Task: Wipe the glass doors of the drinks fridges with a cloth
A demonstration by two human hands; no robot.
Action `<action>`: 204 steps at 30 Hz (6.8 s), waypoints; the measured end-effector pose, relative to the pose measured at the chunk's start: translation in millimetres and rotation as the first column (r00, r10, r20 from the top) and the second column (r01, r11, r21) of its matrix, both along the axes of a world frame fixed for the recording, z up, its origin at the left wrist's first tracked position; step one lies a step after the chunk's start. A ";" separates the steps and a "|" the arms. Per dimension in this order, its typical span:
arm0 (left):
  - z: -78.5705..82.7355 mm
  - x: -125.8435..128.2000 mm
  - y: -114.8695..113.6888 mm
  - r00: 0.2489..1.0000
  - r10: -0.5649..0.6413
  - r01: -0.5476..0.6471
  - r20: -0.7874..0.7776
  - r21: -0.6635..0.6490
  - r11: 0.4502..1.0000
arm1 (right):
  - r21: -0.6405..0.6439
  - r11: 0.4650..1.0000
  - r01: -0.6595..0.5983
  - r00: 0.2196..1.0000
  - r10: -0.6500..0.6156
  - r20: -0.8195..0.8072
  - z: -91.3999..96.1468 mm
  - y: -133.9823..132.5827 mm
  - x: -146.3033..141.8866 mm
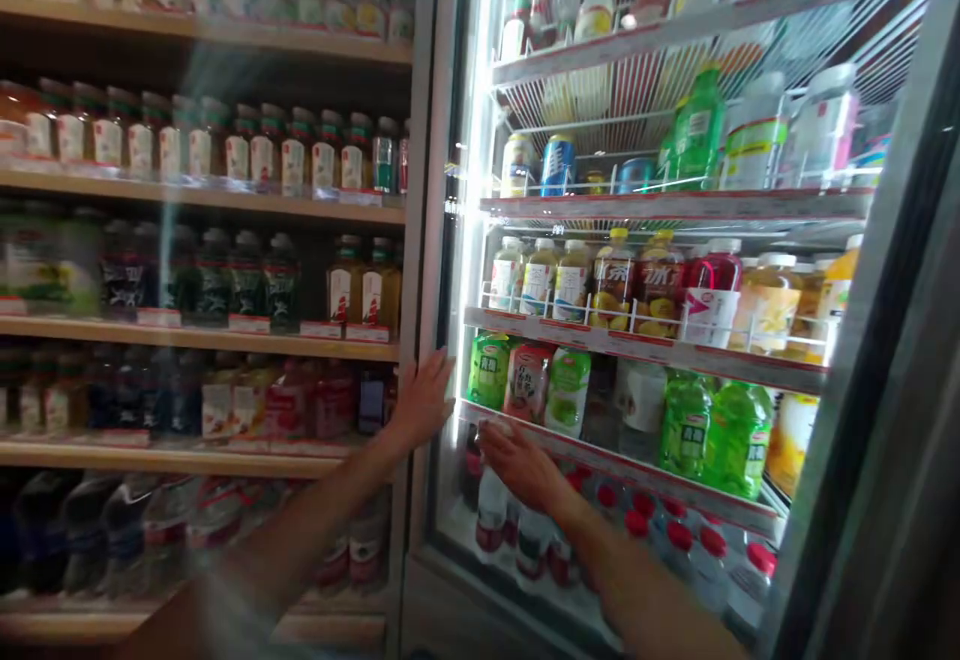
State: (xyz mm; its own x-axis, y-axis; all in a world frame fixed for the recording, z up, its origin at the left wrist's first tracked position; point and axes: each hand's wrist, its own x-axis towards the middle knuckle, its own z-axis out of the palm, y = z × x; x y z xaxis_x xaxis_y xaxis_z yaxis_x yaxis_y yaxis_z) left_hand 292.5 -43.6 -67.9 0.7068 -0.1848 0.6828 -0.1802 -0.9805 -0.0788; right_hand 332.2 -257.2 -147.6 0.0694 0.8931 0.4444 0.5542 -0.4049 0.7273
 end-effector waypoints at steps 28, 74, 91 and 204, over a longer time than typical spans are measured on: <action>-35.2 3.4 -162.5 0.874 -0.432 0.385 0.223 0.226 0.895 | 0.488 0.798 0.353 0.899 -0.434 0.060 31.7 -174.6 -73.4; -53.4 5.5 -157.5 0.856 -0.371 0.343 0.360 0.141 0.929 | 0.620 0.685 0.383 0.850 -0.524 0.055 51.4 -189.5 -75.9; -61.0 14.4 -111.5 0.908 -0.269 0.253 0.322 0.090 0.963 | 0.398 0.866 0.303 0.923 -0.371 0.106 43.7 -123.2 -54.0; 12.3 46.7 -212.6 0.515 -0.618 0.585 0.594 0.283 0.760 | 0.612 0.744 0.268 0.848 -0.484 0.217 130.5 -213.8 -50.7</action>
State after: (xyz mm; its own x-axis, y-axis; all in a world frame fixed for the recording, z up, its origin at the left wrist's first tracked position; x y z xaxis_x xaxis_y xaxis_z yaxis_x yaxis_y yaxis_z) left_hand 339.2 -256.2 -55.6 -0.1717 -0.4398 0.8815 -0.6169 -0.6496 -0.4443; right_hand 281.5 -471.0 -17.1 0.0946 0.4264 0.8996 0.0284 -0.9044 0.4257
